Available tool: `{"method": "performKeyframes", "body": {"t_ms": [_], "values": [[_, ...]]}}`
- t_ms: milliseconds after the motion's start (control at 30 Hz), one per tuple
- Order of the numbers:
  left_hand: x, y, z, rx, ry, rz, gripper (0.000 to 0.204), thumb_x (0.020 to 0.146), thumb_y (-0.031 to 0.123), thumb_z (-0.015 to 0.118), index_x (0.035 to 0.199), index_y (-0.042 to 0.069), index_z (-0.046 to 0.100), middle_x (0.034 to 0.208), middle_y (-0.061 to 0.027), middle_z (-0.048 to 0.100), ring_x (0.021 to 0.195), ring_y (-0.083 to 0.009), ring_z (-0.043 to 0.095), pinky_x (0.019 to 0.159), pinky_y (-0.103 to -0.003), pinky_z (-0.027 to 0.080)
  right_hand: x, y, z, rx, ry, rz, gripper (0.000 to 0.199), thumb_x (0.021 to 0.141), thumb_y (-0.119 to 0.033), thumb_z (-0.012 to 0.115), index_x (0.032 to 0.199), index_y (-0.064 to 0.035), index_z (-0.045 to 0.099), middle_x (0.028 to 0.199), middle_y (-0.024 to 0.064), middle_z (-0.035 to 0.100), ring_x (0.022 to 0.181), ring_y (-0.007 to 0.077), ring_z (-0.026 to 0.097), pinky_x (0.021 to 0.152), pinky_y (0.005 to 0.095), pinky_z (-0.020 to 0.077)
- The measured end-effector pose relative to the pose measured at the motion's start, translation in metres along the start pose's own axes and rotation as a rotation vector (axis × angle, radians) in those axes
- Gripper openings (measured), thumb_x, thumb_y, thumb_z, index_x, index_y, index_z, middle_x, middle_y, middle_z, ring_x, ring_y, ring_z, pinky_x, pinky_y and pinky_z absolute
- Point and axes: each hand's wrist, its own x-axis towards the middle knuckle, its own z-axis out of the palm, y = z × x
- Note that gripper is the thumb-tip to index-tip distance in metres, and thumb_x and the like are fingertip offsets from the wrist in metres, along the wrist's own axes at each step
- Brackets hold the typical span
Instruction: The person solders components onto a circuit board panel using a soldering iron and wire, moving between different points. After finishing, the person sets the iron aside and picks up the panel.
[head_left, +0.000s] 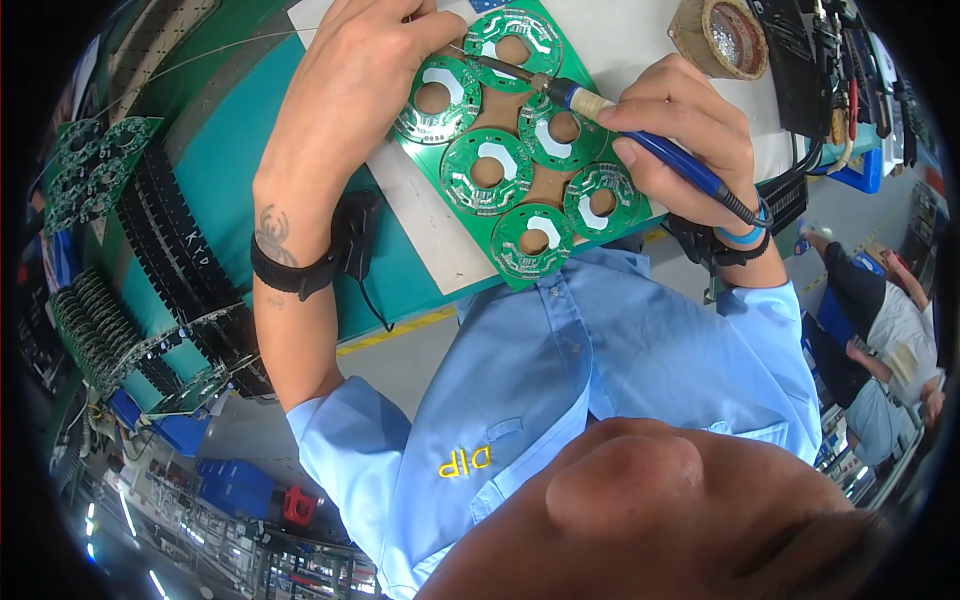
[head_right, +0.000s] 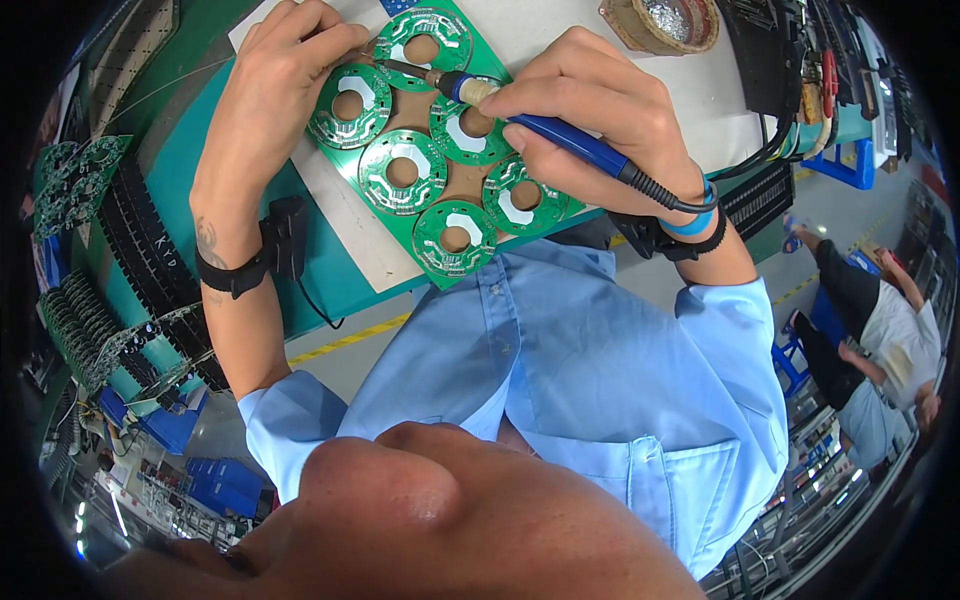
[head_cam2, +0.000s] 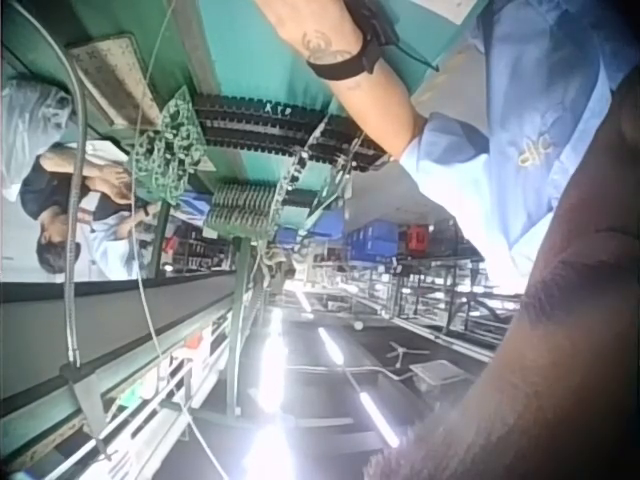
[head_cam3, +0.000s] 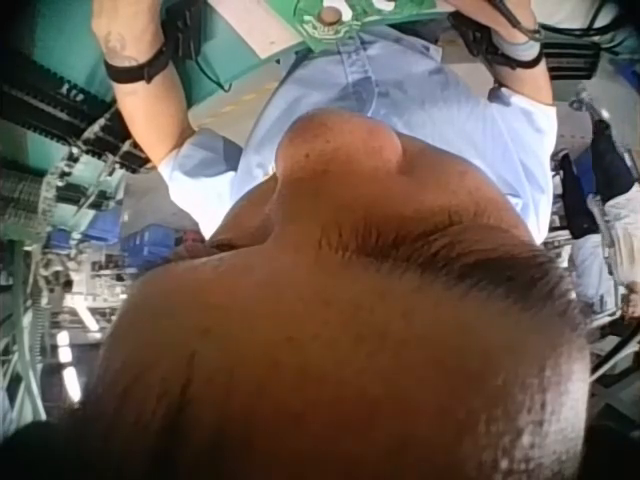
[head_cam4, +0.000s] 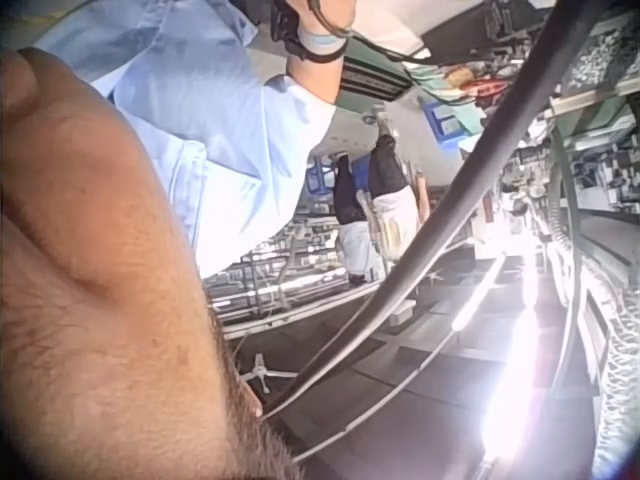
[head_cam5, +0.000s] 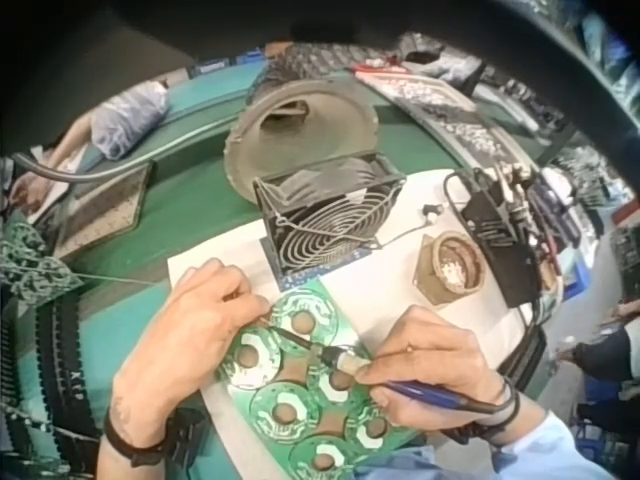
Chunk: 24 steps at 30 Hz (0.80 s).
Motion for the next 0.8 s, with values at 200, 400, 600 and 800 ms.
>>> {"method": "performKeyframes", "body": {"t_ms": [200,400,600,800], "values": [[-0.004,0.003,-0.004,0.019,0.016,-0.027,0.019,0.089,0.007,0.062,0.102,0.004,0.075,0.093,-0.0093,0.061,0.096,-0.0293,0.06,0.09,-0.038,0.047,-0.001,0.001,0.0,-0.003,-0.003,0.006,0.028,0.082,0.003,0.079,0.109,-0.0034,0.079,0.093,0.0079,0.074,0.085,0.0241,0.067,0.074,0.0352,0.0532],[-0.007,0.003,0.001,0.023,0.035,-0.034,0.018,0.088,0.008,0.063,0.101,0.005,0.075,0.092,-0.0092,0.061,0.096,-0.0297,0.06,0.09,-0.038,0.048,-0.002,0.004,-0.002,0.036,-0.016,0.031,0.027,0.081,0.002,0.076,0.108,0.0017,0.077,0.096,0.0132,0.073,0.085,0.0265,0.065,0.077,0.0371,0.0512],[-0.006,-0.001,0.006,0.038,0.057,0.007,0.018,0.088,0.007,0.063,0.101,0.005,0.075,0.093,-0.0099,0.061,0.096,-0.0307,0.06,0.09,-0.039,0.048,0.002,0.002,-0.004,0.06,-0.034,0.065,0.026,0.084,0.001,0.075,0.109,0.0027,0.077,0.098,0.0133,0.075,0.087,0.0256,0.066,0.079,0.0368,0.0507],[-0.006,-0.001,0.008,0.039,0.067,0.041,0.018,0.087,0.006,0.064,0.101,0.004,0.074,0.094,-0.0103,0.061,0.097,-0.0313,0.06,0.09,-0.04,0.048,0.005,0.001,-0.006,0.076,-0.047,0.085,0.025,0.085,0.0,0.075,0.11,0.0031,0.077,0.097,0.0132,0.074,0.087,0.0246,0.065,0.079,0.0357,0.0494]]}}
